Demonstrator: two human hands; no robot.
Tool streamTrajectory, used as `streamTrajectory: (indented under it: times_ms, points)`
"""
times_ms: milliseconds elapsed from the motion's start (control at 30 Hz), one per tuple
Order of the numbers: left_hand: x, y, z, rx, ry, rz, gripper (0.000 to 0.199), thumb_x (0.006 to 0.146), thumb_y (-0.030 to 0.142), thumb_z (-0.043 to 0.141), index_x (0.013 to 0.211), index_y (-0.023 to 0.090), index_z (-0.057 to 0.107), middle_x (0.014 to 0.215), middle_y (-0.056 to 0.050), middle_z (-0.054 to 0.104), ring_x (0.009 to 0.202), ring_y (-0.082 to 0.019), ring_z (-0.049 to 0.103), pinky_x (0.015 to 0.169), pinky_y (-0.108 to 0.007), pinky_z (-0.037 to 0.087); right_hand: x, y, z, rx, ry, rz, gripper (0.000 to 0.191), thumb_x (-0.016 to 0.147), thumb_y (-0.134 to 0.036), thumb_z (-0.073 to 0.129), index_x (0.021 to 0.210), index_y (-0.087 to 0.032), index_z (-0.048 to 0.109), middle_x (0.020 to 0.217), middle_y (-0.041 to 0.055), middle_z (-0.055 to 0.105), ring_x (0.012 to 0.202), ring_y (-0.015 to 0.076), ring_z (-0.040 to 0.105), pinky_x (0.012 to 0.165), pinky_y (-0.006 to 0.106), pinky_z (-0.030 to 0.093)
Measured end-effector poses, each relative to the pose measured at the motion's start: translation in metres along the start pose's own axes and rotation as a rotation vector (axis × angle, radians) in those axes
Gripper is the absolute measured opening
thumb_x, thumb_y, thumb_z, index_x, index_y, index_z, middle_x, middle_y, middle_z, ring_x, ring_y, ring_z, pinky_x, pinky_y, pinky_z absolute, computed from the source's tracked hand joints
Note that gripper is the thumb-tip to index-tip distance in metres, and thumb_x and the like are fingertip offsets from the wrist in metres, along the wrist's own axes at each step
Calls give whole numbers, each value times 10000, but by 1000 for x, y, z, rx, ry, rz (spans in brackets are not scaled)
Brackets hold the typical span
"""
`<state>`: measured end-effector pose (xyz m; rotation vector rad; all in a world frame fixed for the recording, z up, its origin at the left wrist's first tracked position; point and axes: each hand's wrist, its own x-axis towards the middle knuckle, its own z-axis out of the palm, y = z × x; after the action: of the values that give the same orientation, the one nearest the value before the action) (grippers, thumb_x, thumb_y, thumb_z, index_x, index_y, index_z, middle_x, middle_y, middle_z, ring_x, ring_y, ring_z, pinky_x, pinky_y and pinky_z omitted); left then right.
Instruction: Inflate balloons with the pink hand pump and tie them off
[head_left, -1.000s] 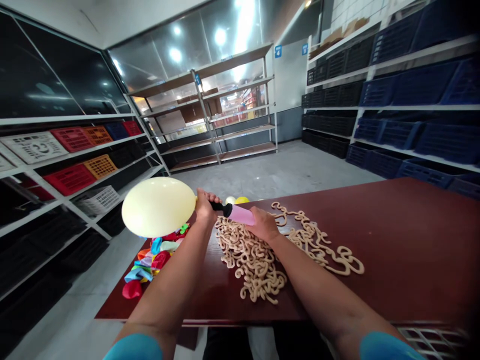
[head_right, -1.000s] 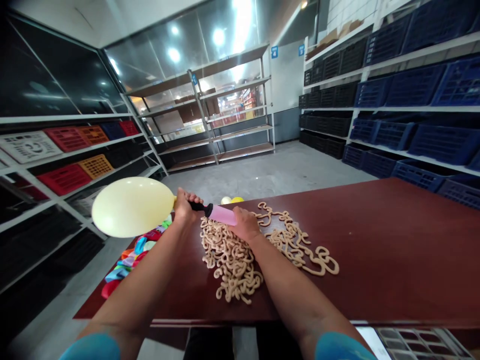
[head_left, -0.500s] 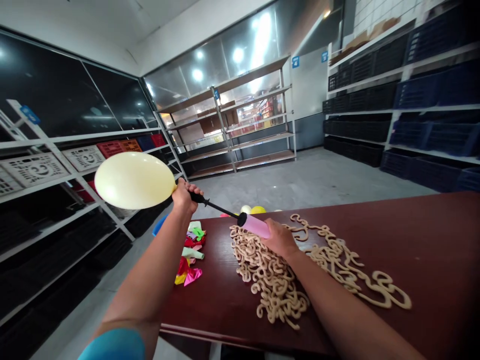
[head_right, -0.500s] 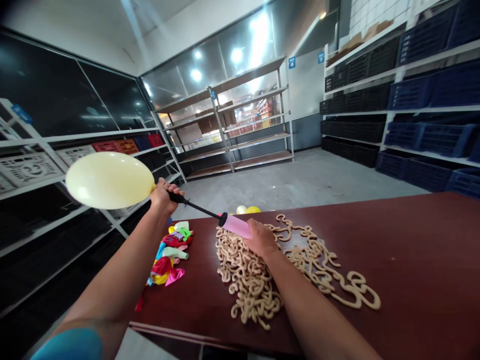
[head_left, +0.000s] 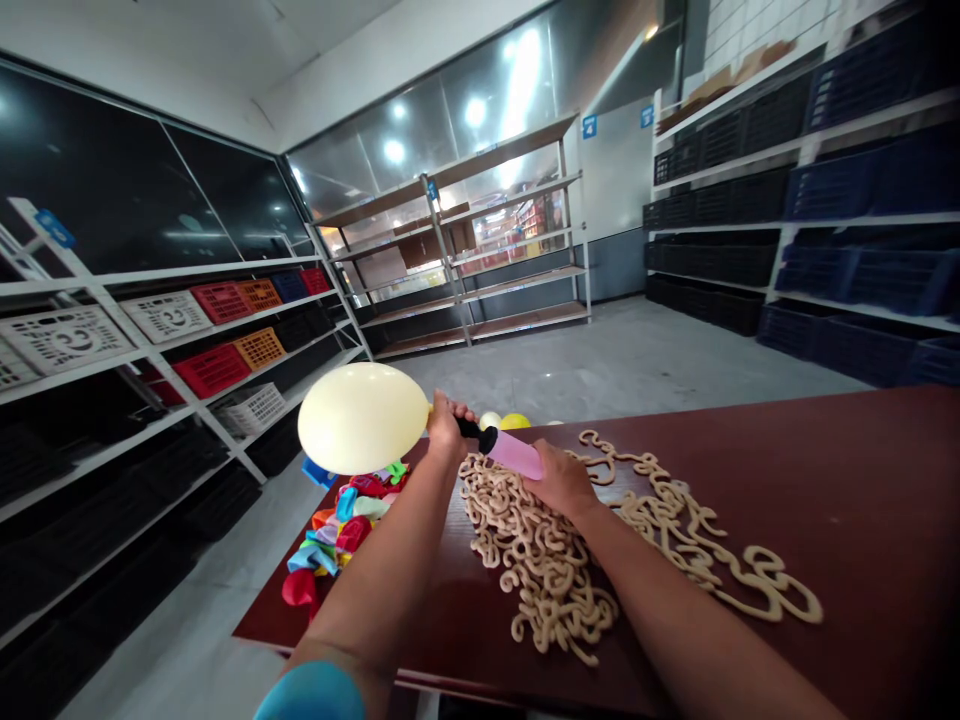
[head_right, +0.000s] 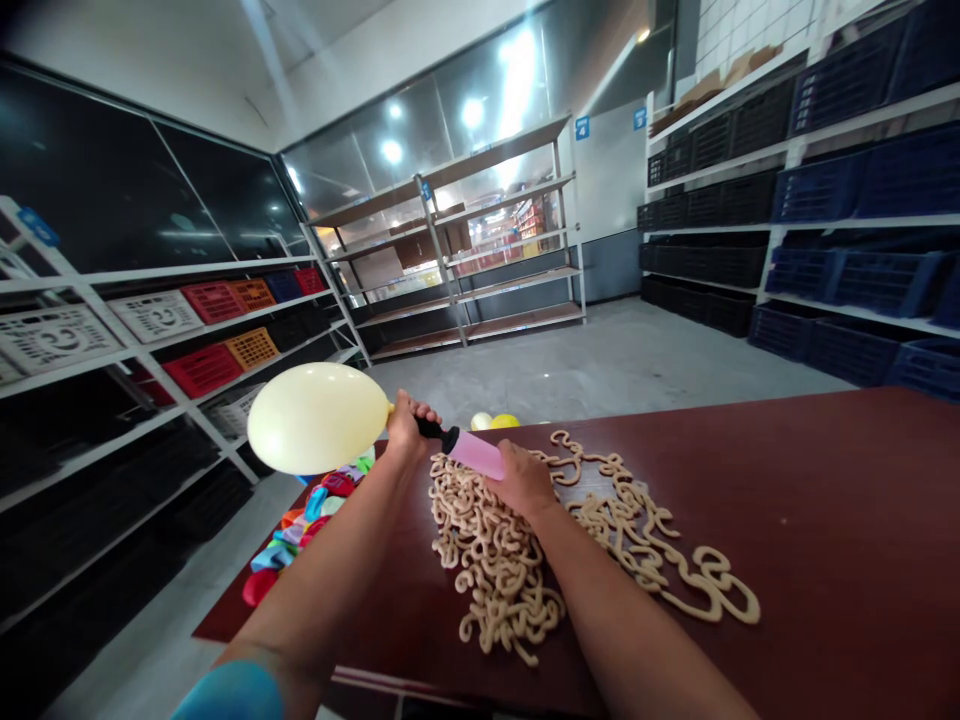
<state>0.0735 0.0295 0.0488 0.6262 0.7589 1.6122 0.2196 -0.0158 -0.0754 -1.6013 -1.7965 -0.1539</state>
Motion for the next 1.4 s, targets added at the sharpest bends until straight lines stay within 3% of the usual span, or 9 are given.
streamTrajectory:
  times_ms: [167,400,500,633,933,1067,1200,1400]
  points:
    - [4,25,-3,33,-20,47,417,781,472,487,575,197,251,449,64,281,360,-85,353,425,-246,359,1,-3,-4,31,-2,-27,277,653,-291,566,904,-203,488,797,36,602,695,175,548,580,262,284]
    - [18,108,-7,131,-29,158,375,819,389,433,565,197,234,450,57,292,368,-94,368,438,-263,391,2,-2,-2,59,32,-19,269,641,-278,560,893,-206,498,786,35,602,692,176,546,573,263,295]
    - [20,129,-9,158,-27,168,353,812,347,441,570,196,234,456,58,294,369,-92,369,438,-260,391,1,-2,-1,66,43,-20,261,645,-278,558,889,-206,503,784,36,604,696,176,546,574,264,307]
    - [19,121,-12,130,-24,181,350,819,355,424,572,194,235,457,60,285,360,-85,354,429,-250,374,0,-2,-1,79,6,-23,240,656,-284,553,876,-200,507,781,39,599,704,173,550,584,264,326]
    - [0,27,-5,69,-4,55,399,801,441,458,570,198,241,449,60,287,369,-94,368,439,-254,362,-1,-4,-4,33,-47,-3,264,659,-290,575,895,-201,494,821,42,604,723,170,546,597,262,325]
    - [-5,5,-1,19,-13,21,419,793,450,464,562,194,226,449,60,282,372,-85,361,441,-244,349,0,-3,-5,24,-39,-2,249,658,-290,576,871,-198,489,806,40,597,717,169,541,586,258,309]
    - [-1,18,-5,38,-36,51,415,790,456,470,565,194,241,453,61,290,373,-88,374,450,-254,369,1,-4,-6,32,-2,-27,225,675,-269,548,880,-196,491,807,38,594,726,167,536,594,257,307]
    - [12,84,-6,102,-19,129,411,800,435,456,560,199,219,442,57,289,360,-94,368,434,-261,382,2,-4,-5,33,15,-18,239,653,-279,564,867,-194,497,785,34,591,709,166,535,591,258,303]
